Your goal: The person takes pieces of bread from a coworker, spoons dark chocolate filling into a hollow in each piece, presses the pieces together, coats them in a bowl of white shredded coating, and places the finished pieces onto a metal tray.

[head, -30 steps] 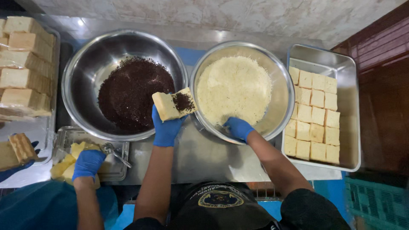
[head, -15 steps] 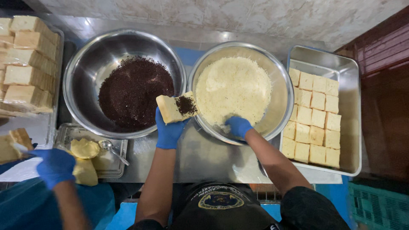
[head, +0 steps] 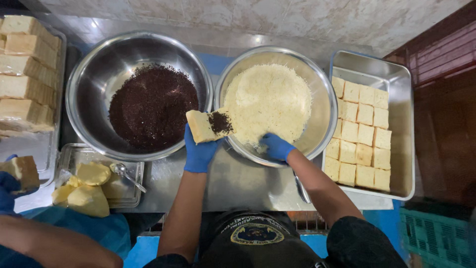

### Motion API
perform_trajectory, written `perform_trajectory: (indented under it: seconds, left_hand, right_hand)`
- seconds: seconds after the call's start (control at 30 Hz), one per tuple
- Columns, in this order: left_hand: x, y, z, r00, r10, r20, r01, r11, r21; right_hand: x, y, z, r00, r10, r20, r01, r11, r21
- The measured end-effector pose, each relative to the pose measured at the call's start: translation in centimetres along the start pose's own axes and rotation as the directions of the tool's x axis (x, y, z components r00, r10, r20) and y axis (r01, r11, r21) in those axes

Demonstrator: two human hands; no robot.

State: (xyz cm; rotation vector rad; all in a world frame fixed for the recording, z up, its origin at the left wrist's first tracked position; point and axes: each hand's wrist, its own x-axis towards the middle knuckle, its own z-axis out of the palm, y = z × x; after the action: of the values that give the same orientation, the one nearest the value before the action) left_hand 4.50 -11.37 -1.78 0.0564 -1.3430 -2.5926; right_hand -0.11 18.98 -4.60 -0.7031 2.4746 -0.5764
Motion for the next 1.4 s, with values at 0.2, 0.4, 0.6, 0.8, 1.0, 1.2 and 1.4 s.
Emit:
perform_trajectory:
  seconds: [0.2,0.4,0.6,0.8,1.0,1.2,1.4]
  left_hand:
    - [0.9,0.1,0.5,0.908,-0.413,0.071,0.3,0.525,-0.797]
    - [-0.4,-1.2,1.5,0.995,-0.087,0.057,0.091,0.993,-0.071]
    - [-0.4,-2.8,2.8,0.982,-0.171,0.087,0.181,0.974,-0.134]
    - [1.5,-3.8,4.7,0.777,-0.624,0.079,0.58,0.663,-0.474]
    - [2.1,-5.2,7.9,0.752,-0.651,0.102,0.616,0.639,-0.461]
    - [2.6,-5.8,9.9,0.719,-0.691,0.076,0.632,0.604,-0.485]
    - [2.0,-6.4,9.9,0.835,-0.535,0.13,0.536,0.737,-0.412]
  right_hand:
    - [0.3,-1.3,-0.6,0.997,-0.07,0.028,0.072,0.997,-0.043]
    - [0.6,-2.5,-0.5,0.967,0.145,0.211,-0.166,0.983,0.083]
    - [0.9,-1.4,-1.2,0.969,0.136,0.205,-0.173,0.97,0.173]
    - [-0.2,0.3,-6.3,0.985,0.133,0.108,-0.169,0.654,0.737]
    - [0.9,-3.7,-11.8,0.997,0.035,-0.074,0.013,0.826,0.564]
    - [0.7,-6.8,-13.5,0.988,-0.016,-0.152,0.044,0.983,0.181]
    - [0.8,-6.4,-13.8,0.976,-0.112,-0.186,0.129,0.988,0.082]
